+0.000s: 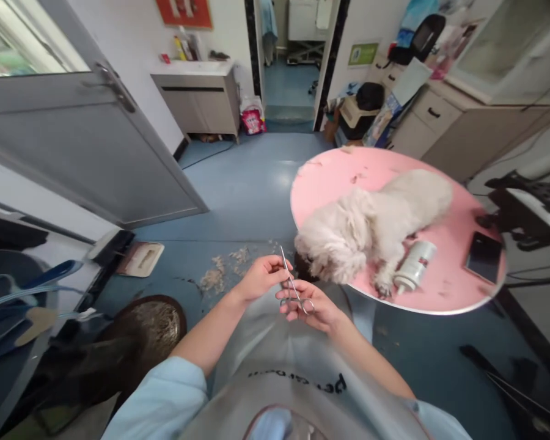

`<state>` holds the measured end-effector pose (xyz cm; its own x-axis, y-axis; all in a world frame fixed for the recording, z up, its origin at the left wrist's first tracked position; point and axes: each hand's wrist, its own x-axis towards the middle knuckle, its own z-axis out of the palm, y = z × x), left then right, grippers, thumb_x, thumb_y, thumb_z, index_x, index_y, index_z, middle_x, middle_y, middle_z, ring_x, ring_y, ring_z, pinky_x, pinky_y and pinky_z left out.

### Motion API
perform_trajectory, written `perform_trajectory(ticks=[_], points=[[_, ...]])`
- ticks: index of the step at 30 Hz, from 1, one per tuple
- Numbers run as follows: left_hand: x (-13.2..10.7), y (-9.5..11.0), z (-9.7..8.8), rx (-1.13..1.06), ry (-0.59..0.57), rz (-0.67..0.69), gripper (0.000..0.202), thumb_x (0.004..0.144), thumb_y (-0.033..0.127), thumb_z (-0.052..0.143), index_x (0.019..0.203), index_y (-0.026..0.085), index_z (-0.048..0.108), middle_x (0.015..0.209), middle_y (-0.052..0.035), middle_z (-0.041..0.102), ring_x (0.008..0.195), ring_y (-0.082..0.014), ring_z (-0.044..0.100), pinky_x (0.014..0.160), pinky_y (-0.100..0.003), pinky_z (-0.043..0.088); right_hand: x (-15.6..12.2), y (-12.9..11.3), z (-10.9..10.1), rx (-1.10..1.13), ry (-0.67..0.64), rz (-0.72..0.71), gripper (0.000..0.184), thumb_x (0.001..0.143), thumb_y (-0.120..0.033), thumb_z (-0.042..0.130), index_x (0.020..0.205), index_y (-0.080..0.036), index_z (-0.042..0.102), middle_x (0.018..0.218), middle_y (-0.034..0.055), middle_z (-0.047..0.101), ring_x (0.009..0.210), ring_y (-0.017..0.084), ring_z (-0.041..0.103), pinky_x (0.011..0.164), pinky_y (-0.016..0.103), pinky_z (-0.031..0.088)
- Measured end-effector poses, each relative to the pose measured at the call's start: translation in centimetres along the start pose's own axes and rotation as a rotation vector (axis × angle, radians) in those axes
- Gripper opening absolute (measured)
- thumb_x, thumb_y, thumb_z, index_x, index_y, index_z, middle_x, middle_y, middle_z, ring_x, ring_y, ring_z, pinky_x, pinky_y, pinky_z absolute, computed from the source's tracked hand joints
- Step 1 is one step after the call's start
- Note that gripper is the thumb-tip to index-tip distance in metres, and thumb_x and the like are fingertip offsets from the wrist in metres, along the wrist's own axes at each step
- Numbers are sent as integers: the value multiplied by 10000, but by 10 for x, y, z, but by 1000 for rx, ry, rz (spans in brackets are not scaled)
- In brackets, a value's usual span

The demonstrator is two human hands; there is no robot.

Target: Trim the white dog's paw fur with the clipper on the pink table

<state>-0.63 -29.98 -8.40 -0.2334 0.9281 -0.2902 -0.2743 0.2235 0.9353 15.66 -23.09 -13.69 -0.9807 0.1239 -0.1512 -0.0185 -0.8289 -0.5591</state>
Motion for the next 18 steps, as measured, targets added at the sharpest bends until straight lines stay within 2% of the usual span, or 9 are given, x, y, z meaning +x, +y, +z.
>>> perform_trajectory(ticks=[2,4,7,9,14,18], points=[[7,-1,9,0,-35,-17,322,602,373,803,794,145,679,665,-12,669,595,-102,583,624,-236,463,-16,-1,-3,61,-33,-45,569,599,-337,855,1111,-228,632,962,30,725,675,116,650,580,228,505],[12,0,18,7,-17,5,311,604,381,799,789,148,712,670,-17,672,585,-94,553,610,-232,443,-30,-3,-5,103,-44,-86,592,622,-370,812,1160,-222,616,914,27,710,602,96,593,538,220,474],[15,5,31,13,33,65,250,636,393,770,686,154,720,700,-34,682,547,-77,488,555,-226,404,-48,-6,-8,128,-32,-105,596,659,-421,732,1198,-201,607,907,50,689,603,105,557,554,250,460],[16,9,38,34,25,94,238,655,380,751,601,154,699,733,-47,694,546,-76,482,540,-226,392,-58,-11,-10,129,-28,-111,600,680,-449,687,1215,-194,600,900,58,675,622,118,560,578,273,467],[16,22,50,122,-43,96,194,682,331,685,595,160,712,668,-50,683,559,-98,509,545,-234,394,-79,-22,-15,56,-49,-131,631,697,-514,670,1241,-202,598,939,72,656,799,187,651,756,364,508],[15,31,62,169,-87,77,154,667,285,636,616,161,714,604,-34,669,538,-101,512,551,-235,407,-93,-28,-15,-76,-18,-130,676,686,-582,705,1259,-240,600,1030,80,649,994,259,664,914,437,462]])
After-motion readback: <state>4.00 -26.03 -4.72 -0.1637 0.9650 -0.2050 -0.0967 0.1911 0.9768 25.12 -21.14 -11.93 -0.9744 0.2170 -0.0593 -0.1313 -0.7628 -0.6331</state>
